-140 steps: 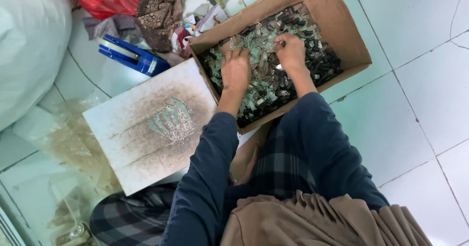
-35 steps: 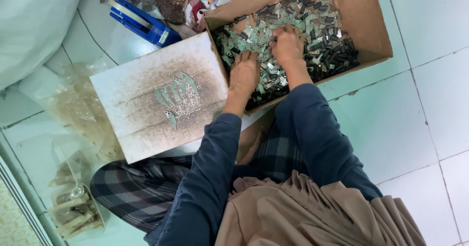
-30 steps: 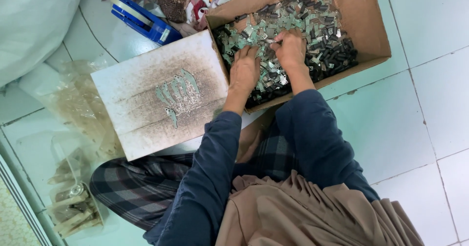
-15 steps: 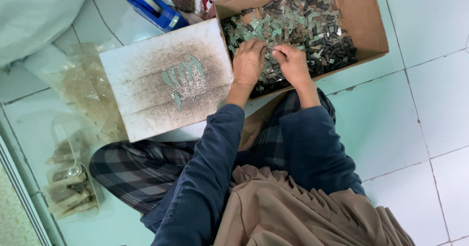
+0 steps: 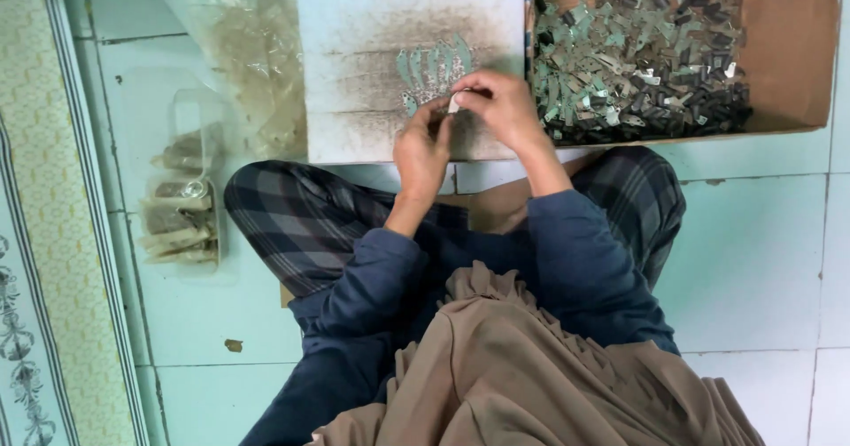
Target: Arranging small metal components from a cardboard box onto a white template board while sitting on the floor.
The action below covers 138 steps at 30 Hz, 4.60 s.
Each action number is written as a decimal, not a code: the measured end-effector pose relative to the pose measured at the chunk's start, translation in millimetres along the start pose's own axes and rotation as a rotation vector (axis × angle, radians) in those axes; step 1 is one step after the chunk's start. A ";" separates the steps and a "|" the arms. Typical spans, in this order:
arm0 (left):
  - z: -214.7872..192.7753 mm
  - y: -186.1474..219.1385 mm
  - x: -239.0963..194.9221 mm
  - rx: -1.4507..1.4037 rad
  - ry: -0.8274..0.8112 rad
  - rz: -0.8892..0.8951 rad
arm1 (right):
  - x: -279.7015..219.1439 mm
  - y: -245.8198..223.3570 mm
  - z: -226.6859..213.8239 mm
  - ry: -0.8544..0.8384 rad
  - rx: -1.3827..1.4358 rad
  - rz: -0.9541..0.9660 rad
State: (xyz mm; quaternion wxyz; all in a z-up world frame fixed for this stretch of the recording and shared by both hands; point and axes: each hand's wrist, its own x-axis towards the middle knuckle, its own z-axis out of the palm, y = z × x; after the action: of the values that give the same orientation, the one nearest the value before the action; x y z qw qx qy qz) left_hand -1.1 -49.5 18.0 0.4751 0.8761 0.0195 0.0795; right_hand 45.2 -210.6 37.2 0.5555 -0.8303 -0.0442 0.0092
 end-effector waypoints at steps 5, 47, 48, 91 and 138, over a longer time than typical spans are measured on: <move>-26.1 -36.7 -3.9 0.345 0.129 0.190 | 25.4 16.6 60.3 -0.037 -0.144 -0.020; 284.6 4.0 34.3 0.504 -0.608 0.427 | 2.8 206.7 -181.1 0.142 -0.755 0.455; 284.1 4.6 34.7 0.469 -0.588 0.397 | 0.8 211.5 -179.6 0.154 -0.783 0.406; -12.2 -35.8 -13.3 0.369 0.110 0.296 | 20.0 23.2 55.8 -0.100 -0.535 0.092; 237.2 59.4 51.6 0.097 -0.223 0.522 | 9.4 174.5 -191.0 0.291 -0.110 0.200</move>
State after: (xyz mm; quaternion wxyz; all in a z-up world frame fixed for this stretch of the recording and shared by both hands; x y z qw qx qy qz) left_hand 84.8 -273.1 -53.2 0.3954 0.8765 -0.2554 0.1012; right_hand 78.0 -451.9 -50.5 0.5060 -0.8523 0.1190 -0.0584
